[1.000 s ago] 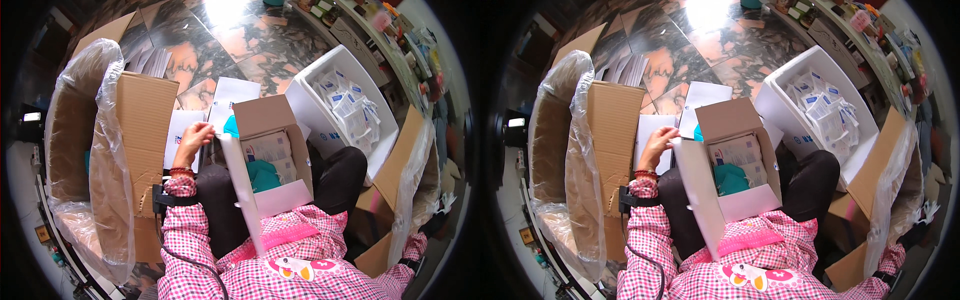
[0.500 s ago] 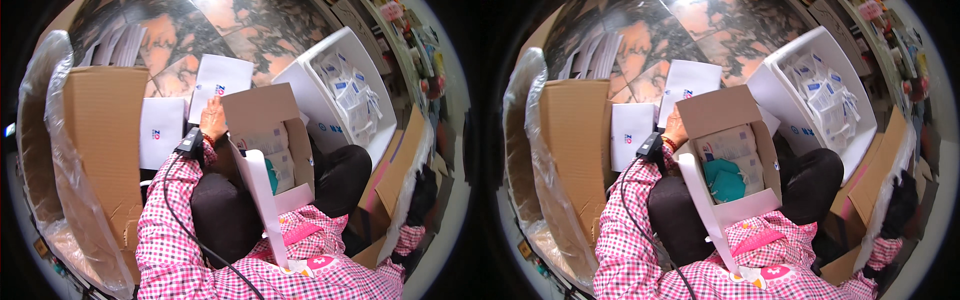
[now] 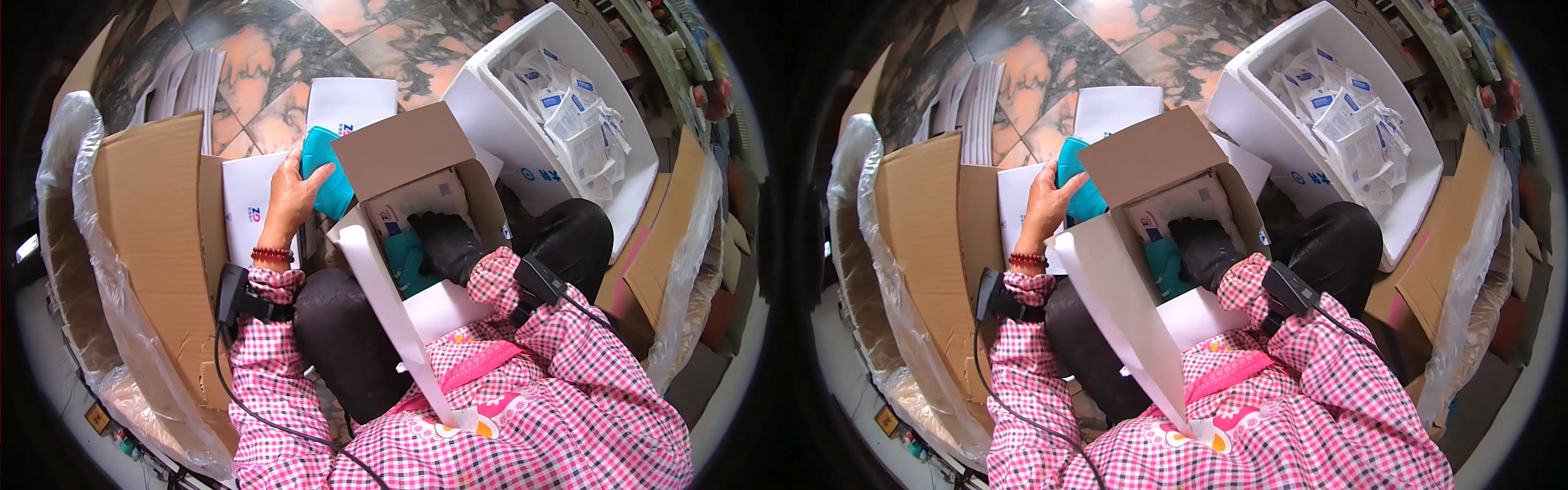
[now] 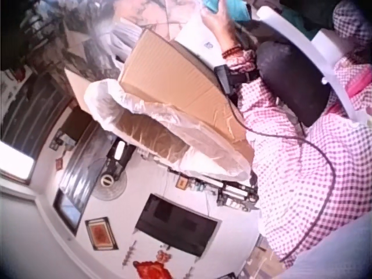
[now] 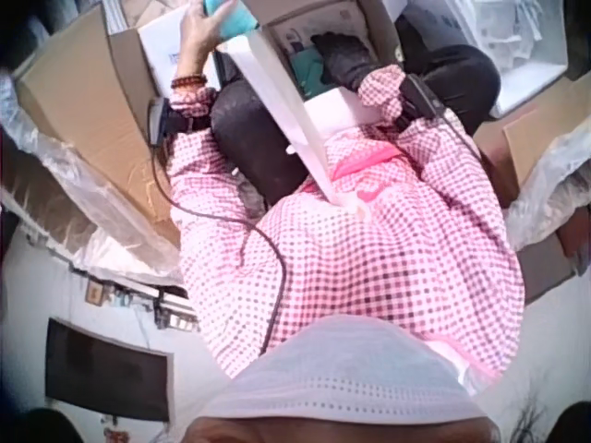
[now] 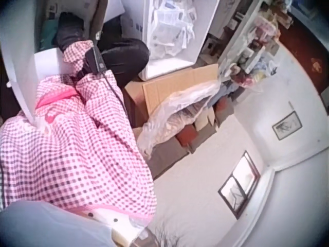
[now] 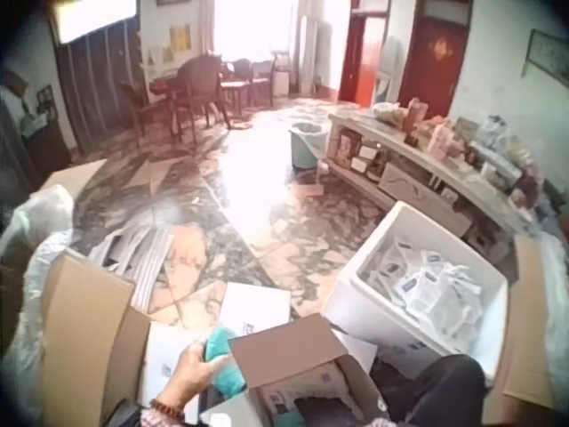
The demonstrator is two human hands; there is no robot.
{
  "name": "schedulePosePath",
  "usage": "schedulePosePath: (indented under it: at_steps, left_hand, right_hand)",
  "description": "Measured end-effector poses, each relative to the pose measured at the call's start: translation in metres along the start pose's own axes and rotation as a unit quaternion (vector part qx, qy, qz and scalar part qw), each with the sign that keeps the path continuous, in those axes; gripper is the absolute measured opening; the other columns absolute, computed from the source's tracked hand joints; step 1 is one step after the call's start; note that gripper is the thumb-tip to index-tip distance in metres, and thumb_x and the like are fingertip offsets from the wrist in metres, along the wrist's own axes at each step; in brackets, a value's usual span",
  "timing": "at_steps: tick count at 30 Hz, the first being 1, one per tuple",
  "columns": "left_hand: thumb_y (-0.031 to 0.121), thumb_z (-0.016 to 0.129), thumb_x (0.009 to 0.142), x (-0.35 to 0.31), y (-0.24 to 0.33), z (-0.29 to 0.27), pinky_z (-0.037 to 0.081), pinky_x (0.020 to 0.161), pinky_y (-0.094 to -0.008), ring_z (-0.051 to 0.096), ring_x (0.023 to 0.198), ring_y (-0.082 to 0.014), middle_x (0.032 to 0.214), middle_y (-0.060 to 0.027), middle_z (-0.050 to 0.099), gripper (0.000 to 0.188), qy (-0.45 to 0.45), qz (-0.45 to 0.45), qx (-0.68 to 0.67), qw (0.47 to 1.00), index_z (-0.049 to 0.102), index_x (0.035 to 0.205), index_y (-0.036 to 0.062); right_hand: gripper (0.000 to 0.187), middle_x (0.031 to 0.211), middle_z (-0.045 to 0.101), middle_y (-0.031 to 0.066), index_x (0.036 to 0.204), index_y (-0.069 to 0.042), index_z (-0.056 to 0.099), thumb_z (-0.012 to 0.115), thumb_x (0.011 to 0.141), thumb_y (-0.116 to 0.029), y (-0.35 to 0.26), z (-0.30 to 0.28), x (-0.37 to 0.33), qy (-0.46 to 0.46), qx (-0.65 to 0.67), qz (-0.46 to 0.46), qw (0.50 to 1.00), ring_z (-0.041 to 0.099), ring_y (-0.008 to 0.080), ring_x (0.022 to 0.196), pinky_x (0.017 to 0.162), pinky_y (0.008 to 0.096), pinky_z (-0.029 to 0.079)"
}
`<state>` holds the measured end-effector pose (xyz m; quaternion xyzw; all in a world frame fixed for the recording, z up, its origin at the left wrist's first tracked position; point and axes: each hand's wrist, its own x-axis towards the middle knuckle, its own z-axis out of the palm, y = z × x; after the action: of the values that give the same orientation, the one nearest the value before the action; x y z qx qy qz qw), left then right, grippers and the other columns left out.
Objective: Packing N95 masks into small cardboard boxes and marking them with a handheld printer.
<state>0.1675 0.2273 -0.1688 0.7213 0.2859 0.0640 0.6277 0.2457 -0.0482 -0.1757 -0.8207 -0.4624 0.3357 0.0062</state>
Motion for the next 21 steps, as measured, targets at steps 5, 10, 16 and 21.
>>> schedulePosePath:
  at_steps: [5, 10, 16, 21]
  left_hand:
    - [0.010, 0.070, 0.083, -0.030, 0.016, -0.019, 0.055, 0.074, -0.0321, 0.068, 0.084, -0.0167, 0.096, -0.0115, 0.072, 0.028, 0.126, 0.035, -0.012, 0.991, 0.064, 0.107, -0.0016]
    - [0.003, 0.066, 0.091, -0.050, 0.001, -0.008, 0.054, 0.083, -0.0283, 0.066, 0.093, -0.0134, 0.107, -0.0078, 0.068, 0.030, 0.130, 0.026, -0.193, 0.972, 0.056, 0.120, -0.0003]
    - [0.005, 0.068, 0.085, -0.095, -0.105, -0.012, 0.053, 0.079, -0.0372, 0.069, 0.086, -0.0266, 0.092, -0.0178, 0.070, 0.023, 0.314, -0.035, -0.082, 0.945, 0.060, 0.105, -0.0031]
    - [0.003, 0.062, 0.083, -0.105, -0.113, 0.012, 0.054, 0.079, -0.0387, 0.070, 0.089, -0.0317, 0.092, -0.0163, 0.071, 0.022, 0.206, -0.088, -0.019, 0.974, 0.064, 0.105, 0.0060]
  right_hand:
    - [0.037, 0.094, 0.069, 0.0232, 0.087, -0.007, 0.074, 0.079, 0.061, -0.032, -0.003, 0.022, 0.010, -0.055, 0.059, -0.056, 0.995, 0.067, 0.0391, 0.092, 0.081, 0.0474, 0.054]
    - [0.029, 0.101, 0.069, 0.0236, 0.100, -0.006, 0.074, 0.066, 0.081, -0.027, 0.029, 0.031, -0.002, -0.116, 0.058, -0.066, 0.989, 0.067, 0.0400, 0.093, 0.080, 0.0473, 0.053]
    - [0.029, 0.100, 0.069, 0.0236, 0.101, -0.006, 0.074, 0.066, 0.081, -0.027, 0.024, -0.005, -0.079, -0.081, 0.115, 0.008, 0.990, 0.068, 0.0398, 0.092, 0.080, 0.0470, 0.053]
    - [0.029, 0.100, 0.069, 0.0236, 0.101, -0.006, 0.074, 0.065, 0.082, -0.027, 0.026, -0.017, -0.122, -0.037, 0.154, 0.074, 0.985, 0.068, 0.0397, 0.092, 0.079, 0.0467, 0.053]
